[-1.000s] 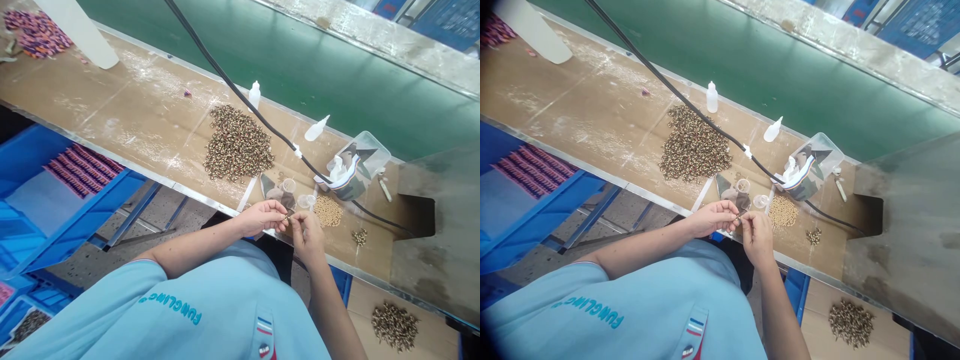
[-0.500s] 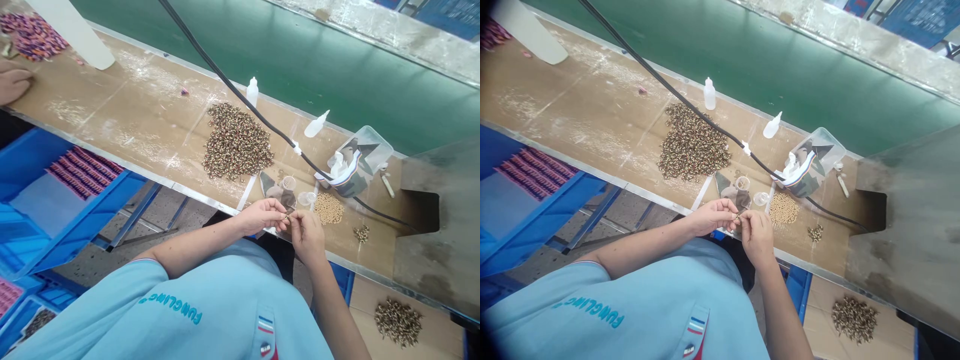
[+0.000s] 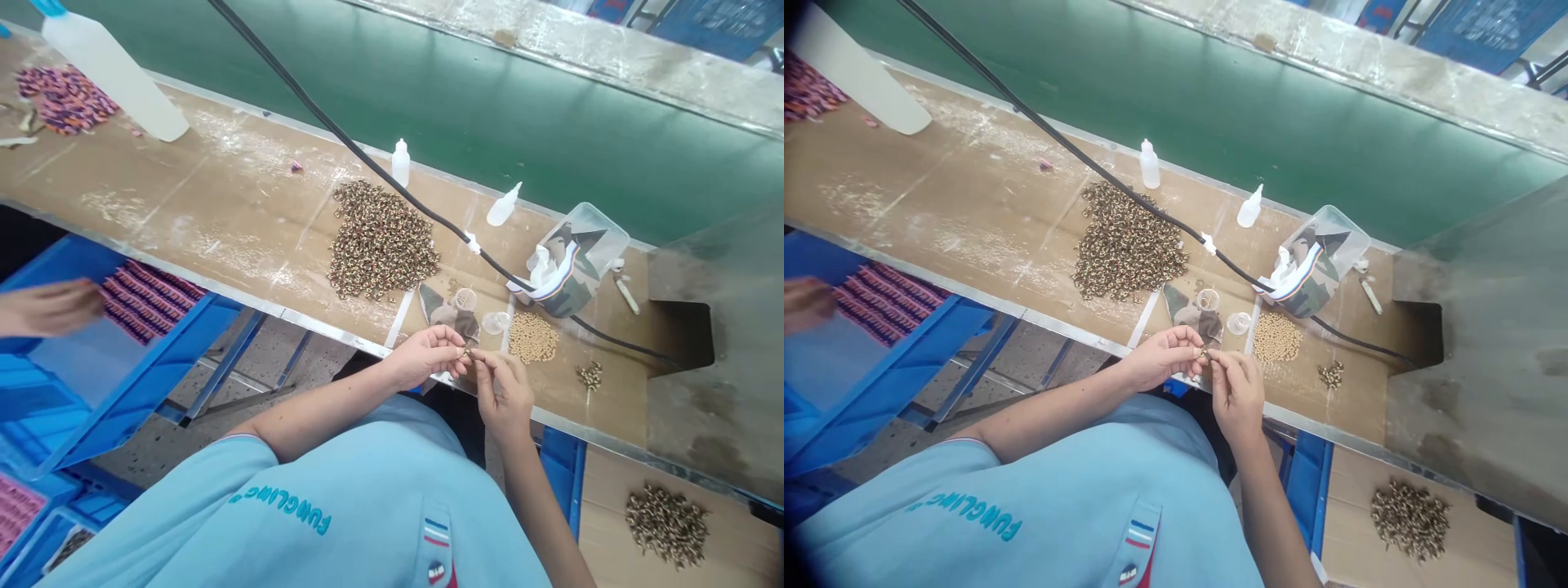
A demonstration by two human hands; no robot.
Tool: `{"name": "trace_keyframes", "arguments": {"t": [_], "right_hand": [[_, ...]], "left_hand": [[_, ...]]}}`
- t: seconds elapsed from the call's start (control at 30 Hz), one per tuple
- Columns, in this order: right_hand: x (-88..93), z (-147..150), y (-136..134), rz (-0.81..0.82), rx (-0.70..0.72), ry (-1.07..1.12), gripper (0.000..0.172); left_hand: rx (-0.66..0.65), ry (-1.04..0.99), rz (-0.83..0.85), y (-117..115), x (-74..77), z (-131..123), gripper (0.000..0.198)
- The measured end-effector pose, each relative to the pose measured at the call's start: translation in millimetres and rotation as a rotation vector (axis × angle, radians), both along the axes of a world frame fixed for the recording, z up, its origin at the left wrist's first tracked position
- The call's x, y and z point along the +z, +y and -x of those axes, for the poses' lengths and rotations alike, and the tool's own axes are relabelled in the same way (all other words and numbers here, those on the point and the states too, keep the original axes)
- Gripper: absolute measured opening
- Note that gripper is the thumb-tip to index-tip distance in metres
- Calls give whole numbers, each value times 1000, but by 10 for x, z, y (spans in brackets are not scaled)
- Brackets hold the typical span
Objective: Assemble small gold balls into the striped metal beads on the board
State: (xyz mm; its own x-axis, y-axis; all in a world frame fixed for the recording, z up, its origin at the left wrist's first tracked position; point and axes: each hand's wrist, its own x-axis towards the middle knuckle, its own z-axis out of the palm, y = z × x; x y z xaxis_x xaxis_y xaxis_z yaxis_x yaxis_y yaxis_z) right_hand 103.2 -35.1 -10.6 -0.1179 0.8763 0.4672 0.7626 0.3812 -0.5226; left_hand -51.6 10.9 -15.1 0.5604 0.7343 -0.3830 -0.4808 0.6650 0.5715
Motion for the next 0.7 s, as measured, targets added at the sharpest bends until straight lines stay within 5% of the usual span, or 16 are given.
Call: {"name": "trace_keyframes", "arguments": {"t": [0.23, 0.53, 0.7], "right_hand": [[-86, 21, -145, -9, 33, 19, 35], [-26, 0, -159, 63, -55, 153, 23], [-22, 51, -192, 83, -136, 203, 12]], "left_hand": [[-17, 57, -40, -15, -21, -15, 38], [-13, 106, -183, -81, -2, -28, 37], [-8, 226, -458, -151, -22, -42, 27]]}}
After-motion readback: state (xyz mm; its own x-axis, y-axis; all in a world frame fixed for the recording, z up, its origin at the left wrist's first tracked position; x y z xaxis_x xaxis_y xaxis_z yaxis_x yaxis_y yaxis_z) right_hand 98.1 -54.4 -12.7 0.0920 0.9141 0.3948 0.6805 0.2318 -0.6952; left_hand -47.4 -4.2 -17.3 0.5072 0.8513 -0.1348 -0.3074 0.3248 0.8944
